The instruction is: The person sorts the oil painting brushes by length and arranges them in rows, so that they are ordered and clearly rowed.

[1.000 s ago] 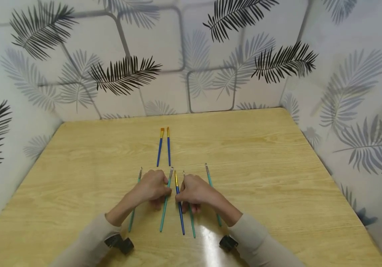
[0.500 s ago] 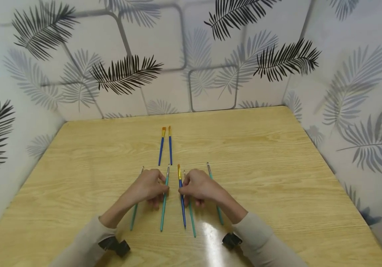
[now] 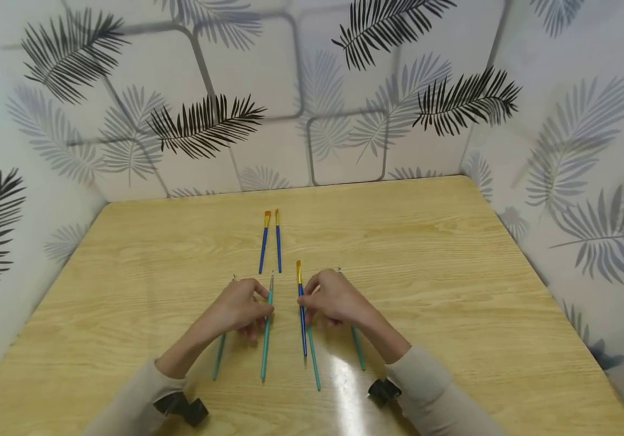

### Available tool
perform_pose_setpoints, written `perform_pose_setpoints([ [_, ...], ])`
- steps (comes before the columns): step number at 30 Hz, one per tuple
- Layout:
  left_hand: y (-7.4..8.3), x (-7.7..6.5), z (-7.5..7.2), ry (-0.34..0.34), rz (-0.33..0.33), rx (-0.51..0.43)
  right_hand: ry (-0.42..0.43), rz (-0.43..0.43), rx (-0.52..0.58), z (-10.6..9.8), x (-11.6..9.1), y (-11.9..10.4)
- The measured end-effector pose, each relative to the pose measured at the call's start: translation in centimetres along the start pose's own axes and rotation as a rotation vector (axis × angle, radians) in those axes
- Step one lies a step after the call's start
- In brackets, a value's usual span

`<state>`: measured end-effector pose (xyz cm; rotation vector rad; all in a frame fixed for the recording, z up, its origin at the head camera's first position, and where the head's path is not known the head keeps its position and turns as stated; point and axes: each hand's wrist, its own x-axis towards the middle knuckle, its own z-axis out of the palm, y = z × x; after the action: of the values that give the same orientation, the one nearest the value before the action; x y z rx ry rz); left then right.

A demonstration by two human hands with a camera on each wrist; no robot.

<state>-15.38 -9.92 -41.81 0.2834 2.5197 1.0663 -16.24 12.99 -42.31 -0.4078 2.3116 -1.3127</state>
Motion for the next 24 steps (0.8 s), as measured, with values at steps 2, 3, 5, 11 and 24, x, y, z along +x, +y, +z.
perform_pose_setpoints([
  [2,-0.1,-0.1,-0.1,0.001,-0.009,-0.007,0.019,-0.005,0.001,-0.2,0.1,0.0],
  [3,-0.2,-0.2,-0.1,0.002,-0.012,-0.009,0.028,-0.005,0.001,-0.2,0.1,0.1],
  [5,-0.3,-0.3,-0.2,0.004,-0.012,-0.014,0.038,-0.006,0.007,-0.4,0.2,0.1],
  [11,-0.7,-0.6,-0.5,0.012,0.02,-0.024,0.045,-0.025,0.012,-0.8,0.4,0.1],
  [24,-0.8,-1.2,-1.0,0.04,0.03,-0.009,0.094,-0.088,-0.019,-1.6,0.7,0.2],
])
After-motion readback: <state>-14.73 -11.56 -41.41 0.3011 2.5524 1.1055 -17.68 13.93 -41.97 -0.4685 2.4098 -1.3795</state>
